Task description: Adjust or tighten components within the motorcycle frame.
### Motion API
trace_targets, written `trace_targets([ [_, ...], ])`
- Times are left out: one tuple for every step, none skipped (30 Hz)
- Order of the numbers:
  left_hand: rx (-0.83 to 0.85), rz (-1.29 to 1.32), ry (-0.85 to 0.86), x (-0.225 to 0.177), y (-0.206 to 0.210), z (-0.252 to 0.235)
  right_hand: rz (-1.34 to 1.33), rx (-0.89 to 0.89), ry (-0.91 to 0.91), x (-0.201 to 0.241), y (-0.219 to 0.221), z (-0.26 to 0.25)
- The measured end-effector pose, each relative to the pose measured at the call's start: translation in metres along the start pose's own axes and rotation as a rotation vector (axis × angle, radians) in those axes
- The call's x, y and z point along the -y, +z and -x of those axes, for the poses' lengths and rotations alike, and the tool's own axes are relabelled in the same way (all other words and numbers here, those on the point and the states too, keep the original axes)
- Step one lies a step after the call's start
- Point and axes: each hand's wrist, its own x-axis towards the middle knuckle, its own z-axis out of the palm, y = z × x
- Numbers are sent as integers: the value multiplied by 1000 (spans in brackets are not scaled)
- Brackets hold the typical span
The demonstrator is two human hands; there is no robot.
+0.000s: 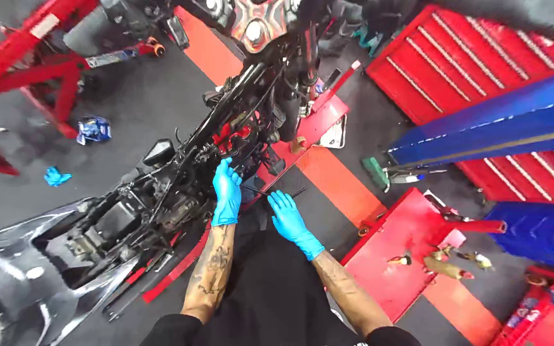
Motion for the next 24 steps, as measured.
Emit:
trace_targets([
  [-11, 24, -34, -6, -5, 5, 43, -12, -5, 9, -1, 9],
  [-10, 37, -59, -13, -11, 8, 77, -9, -9, 15, -4, 15],
  [7, 47, -78, -21, -16, 7, 108, -10, -22, 16, -9, 17],
  [22, 50, -104, -28, -23, 8, 130, 4, -42, 17, -14, 24],
  [41, 52, -128, -33, -30, 11, 151, 15, -72, 17, -19, 29],
  [59, 60, -140, -37, -33, 13, 168, 22, -108, 14, -25, 31],
  [79, 58, -147, -40, -34, 17, 173, 29, -153, 12, -31, 35],
  [98, 45, -146, -40, -34, 23, 150, 57, -194, 11, -34, 40],
  [109, 33, -139, -40, -31, 28, 117, 98, -226, 9, -38, 44],
  [111, 28, -131, -39, -27, 31, 86, 143, -248, 9, -42, 49],
  [100, 32, -130, -37, -24, 32, 61, 184, -265, 9, -45, 56],
  [88, 42, -138, -33, -24, 33, 39, 215, -275, 11, -48, 66],
  [82, 63, -152, -28, -24, 36, 8, 220, -273, 13, -53, 76],
  [84, 93, -163, -22, -22, 39, -37, 183, -253, 15, -57, 86],
  [88, 121, -165, -15, -19, 42, -112, 91, -217, 13, -59, 96],
  [96, 144, -161, -8, -16, 46, -230, -45, -178, 11, -58, 105],
  [94, 165, -153, 0, -16, 50, -397, -189, -125, 9, -54, 115],
  [89, 177, -145, 10, -18, 56, -590, -264, -50, 8, -54, 126],
  [75, 180, -133, 19, -19, 62, -794, -314, 30, 8, -55, 136],
  [50, 168, -118, 26, -21, 68, -979, -337, 148, 11, -57, 148],
  [31, 157, -109, 33, -23, 74, -1103, -354, 268, 14, -59, 159],
  [37, 142, -107, 40, -24, 78, -1181, -374, 351, 14, -59, 169],
  [47, 124, -112, 46, -26, 81, -1238, -385, 401, 13, -56, 180],
  [61, 117, -123, 51, -30, 85, -1289, -384, 434, 14, -50, 191],
])
